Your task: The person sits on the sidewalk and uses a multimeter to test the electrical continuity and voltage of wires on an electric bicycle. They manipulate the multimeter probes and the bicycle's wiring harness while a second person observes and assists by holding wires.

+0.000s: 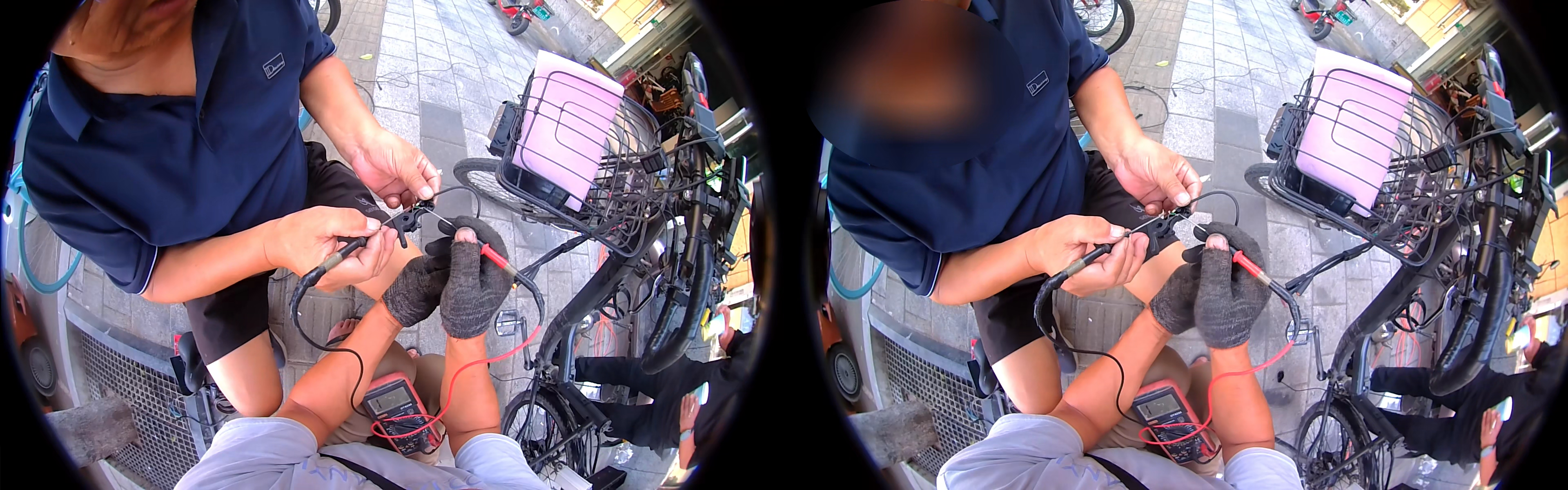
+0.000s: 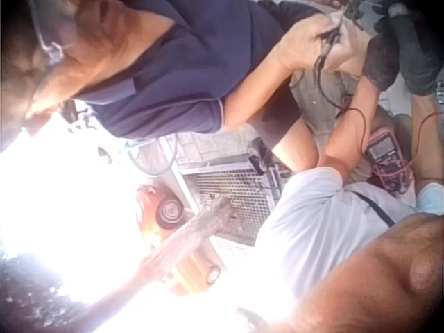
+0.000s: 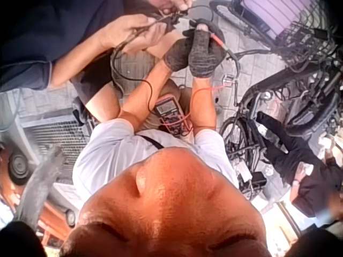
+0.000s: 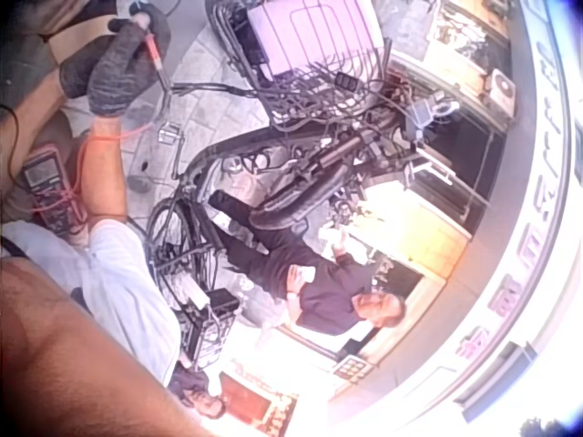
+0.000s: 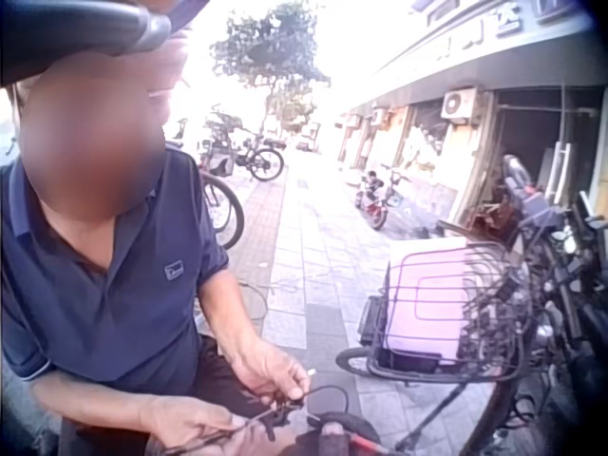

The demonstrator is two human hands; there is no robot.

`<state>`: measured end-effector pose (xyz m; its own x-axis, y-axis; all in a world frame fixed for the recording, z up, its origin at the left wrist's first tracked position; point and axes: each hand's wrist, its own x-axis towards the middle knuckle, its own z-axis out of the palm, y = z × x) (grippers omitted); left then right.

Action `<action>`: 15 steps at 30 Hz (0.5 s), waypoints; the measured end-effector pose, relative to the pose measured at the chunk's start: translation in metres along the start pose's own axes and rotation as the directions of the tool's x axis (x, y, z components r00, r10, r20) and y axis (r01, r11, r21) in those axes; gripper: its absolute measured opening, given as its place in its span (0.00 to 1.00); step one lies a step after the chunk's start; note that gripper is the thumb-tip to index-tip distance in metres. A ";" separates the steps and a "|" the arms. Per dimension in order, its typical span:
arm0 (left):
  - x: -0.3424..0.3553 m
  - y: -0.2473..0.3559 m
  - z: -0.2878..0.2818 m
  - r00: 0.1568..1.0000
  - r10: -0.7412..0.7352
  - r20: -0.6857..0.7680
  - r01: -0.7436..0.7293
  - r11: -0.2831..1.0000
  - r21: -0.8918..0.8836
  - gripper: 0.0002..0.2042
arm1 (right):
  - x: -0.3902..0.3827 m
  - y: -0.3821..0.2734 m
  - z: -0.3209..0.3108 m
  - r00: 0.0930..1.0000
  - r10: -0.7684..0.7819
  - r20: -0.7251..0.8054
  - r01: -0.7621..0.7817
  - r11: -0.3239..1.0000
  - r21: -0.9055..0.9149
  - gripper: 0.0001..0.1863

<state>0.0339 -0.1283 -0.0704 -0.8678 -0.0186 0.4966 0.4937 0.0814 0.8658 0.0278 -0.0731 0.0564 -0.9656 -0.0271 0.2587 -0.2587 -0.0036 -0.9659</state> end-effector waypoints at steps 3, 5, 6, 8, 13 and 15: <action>0.000 -0.002 -0.001 1.000 0.015 0.001 -0.015 1.000 -0.011 0.14 | 0.001 -0.001 0.002 1.000 -0.013 0.005 0.013 1.000 -0.022 0.13; 0.001 0.002 -0.002 1.000 -0.002 0.009 0.002 0.999 -0.039 0.14 | 0.001 -0.003 0.002 1.000 -0.021 0.012 0.022 0.999 -0.029 0.13; 0.001 0.004 -0.003 1.000 -0.023 0.014 0.024 0.998 -0.056 0.15 | 0.001 -0.004 0.003 1.000 -0.020 0.015 0.020 1.000 -0.021 0.13; 0.001 0.006 -0.003 0.999 -0.030 0.013 0.031 0.998 -0.057 0.15 | 0.002 -0.004 0.003 1.000 -0.011 0.028 0.011 1.000 -0.014 0.13; 0.001 0.000 -0.001 1.000 0.029 -0.010 -0.030 0.999 -0.023 0.15 | 0.002 -0.004 0.001 0.999 0.036 0.030 -0.036 0.999 0.001 0.14; 0.000 0.000 0.003 0.997 -0.072 -0.019 0.067 0.978 -0.197 0.16 | 0.003 0.000 0.000 0.999 0.041 0.032 -0.041 0.999 0.005 0.14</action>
<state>0.0340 -0.1257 -0.0702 -0.9000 -0.0437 0.4336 0.4357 -0.1177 0.8924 0.0250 -0.0733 0.0574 -0.9739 -0.0595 0.2189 -0.2189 -0.0077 -0.9757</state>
